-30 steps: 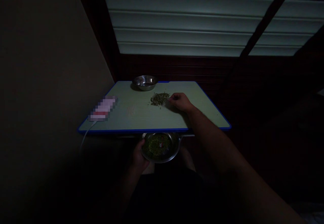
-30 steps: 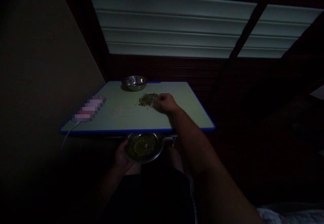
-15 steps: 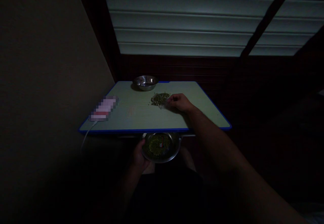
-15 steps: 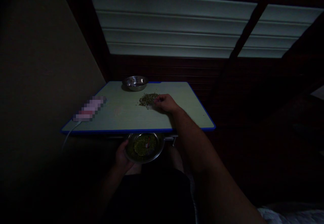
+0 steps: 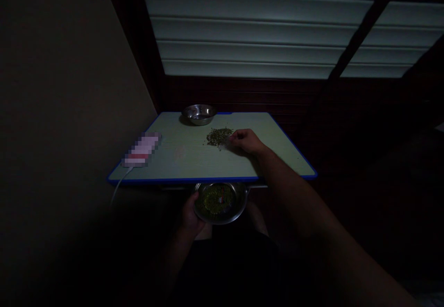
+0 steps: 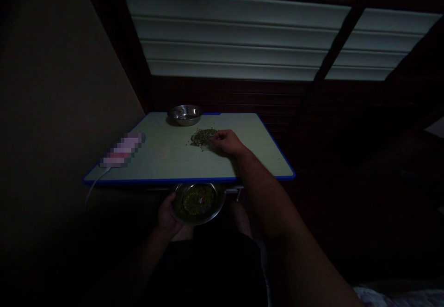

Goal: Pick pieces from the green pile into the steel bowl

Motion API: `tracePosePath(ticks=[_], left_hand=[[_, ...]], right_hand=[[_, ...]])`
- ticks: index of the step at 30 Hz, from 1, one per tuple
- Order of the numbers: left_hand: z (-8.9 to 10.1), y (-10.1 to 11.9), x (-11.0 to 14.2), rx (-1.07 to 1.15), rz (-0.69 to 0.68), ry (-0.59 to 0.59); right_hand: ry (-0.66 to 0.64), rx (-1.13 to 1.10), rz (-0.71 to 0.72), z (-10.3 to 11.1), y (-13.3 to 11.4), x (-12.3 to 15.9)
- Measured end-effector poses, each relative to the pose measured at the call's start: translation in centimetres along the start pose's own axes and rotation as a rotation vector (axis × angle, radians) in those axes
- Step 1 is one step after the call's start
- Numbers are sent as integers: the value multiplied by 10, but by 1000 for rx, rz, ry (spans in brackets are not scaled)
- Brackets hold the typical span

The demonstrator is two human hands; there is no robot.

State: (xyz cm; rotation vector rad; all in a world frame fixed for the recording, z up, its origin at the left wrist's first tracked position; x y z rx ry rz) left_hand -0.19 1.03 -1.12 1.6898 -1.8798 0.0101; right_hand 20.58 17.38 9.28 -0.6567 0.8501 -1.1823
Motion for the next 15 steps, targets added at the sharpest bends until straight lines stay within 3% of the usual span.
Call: tracePosePath(ticks=[6,15], left_hand=[[-1,0,1,14,-10,29],[-3,0,3,0,-9,72]], right_hand=[[36,-9,-2,-1,1,1],[-43,-54,-27,-1,-1,1]])
Point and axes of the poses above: each hand's wrist, its own x-axis away from the middle knuckle, its own z-axis out of the back of the hand, y = z × x, the point moved 1 cm from there along -x, towards the middle knuckle, and after that the axes turned 13 degrees about x, right-handed, at the moved point
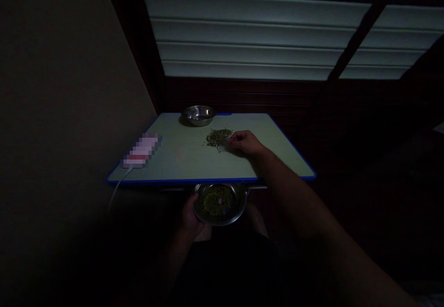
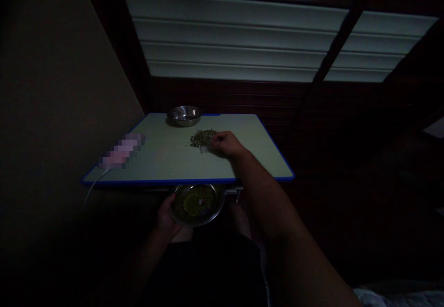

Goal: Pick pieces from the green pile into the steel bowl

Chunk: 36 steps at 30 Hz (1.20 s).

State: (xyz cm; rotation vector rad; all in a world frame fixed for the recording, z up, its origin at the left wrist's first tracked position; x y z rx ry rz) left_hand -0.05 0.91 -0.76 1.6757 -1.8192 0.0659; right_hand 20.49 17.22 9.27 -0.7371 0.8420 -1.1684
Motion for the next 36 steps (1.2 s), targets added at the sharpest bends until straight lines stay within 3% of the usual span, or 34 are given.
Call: tracePosePath(ticks=[14,20,25,36], left_hand=[[1,0,-1,3,27,-36],[-1,0,0,10,-1,8],[0,0,0,-7,-5,-31],[1,0,-1,15,-22,-14]], right_hand=[[-42,53,39,-1,4,-2],[25,118,28,-1,2,-1],[65,128,51,-1,2,-1],[-12,39,63,-1,-4,3]])
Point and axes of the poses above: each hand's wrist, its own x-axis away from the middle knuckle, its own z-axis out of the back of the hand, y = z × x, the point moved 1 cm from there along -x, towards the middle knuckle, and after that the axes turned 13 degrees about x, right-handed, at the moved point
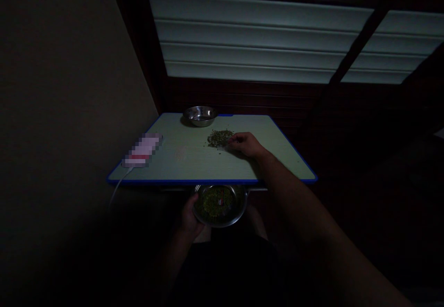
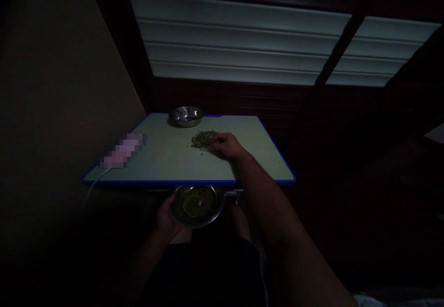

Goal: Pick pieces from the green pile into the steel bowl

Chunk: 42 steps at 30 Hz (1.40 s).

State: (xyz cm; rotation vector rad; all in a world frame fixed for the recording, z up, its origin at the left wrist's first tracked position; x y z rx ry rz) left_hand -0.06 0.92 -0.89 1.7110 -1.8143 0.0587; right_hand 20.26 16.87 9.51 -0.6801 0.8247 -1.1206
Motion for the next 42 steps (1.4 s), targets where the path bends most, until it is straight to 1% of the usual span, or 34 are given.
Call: tracePosePath(ticks=[7,15,27,30,33,37,42], left_hand=[[-1,1,2,-9,13,11],[-4,1,3,1,17,27],[-2,1,1,-19,16,28],[0,0,-1,-31,22,15],[0,0,-1,-21,23,24],[-2,0,0,-8,28,28],[-1,0,0,-23,40,36]], right_hand=[[-2,16,19,0,1,-1],[-26,16,4,-1,2,0],[-40,61,61,-6,5,-3],[-39,44,42,-7,3,-2],[-11,47,21,-7,1,-3],[23,79,27,-7,1,-3],[-15,72,19,-8,1,-3]])
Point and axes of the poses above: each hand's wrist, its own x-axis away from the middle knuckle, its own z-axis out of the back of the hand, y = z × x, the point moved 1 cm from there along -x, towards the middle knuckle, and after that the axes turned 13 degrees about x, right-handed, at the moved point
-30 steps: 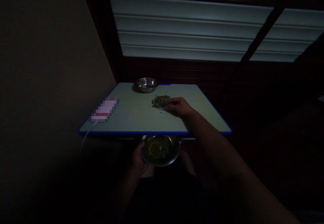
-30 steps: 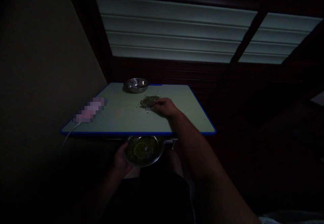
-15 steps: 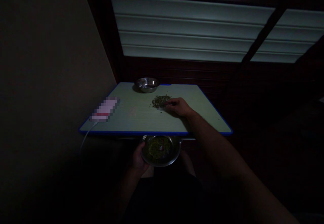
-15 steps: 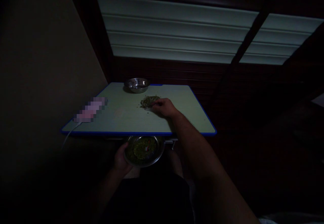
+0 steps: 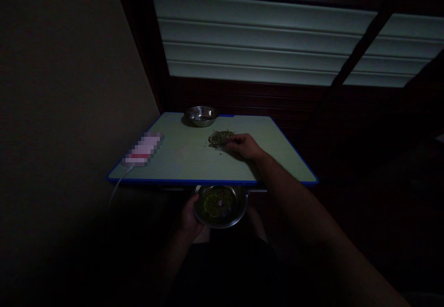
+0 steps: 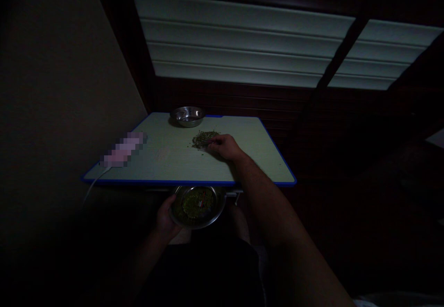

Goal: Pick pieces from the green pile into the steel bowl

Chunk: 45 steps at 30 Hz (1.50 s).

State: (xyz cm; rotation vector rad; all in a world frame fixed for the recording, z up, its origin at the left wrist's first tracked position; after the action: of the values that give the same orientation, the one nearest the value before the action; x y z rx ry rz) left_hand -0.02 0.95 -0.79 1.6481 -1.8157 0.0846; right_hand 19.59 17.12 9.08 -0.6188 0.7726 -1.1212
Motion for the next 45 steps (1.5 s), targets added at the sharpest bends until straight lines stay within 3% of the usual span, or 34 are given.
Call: tracePosePath(ticks=[29,36,45], left_hand=[[5,-1,-4,11,-6,-37],[1,-1,0,20,-10,-26],[3,0,-4,33,-4,-13]], right_hand=[[29,145,54,0,-10,0],[-100,58,-30,4,-12,7],[-402,-83,-54,3,-28,18]])
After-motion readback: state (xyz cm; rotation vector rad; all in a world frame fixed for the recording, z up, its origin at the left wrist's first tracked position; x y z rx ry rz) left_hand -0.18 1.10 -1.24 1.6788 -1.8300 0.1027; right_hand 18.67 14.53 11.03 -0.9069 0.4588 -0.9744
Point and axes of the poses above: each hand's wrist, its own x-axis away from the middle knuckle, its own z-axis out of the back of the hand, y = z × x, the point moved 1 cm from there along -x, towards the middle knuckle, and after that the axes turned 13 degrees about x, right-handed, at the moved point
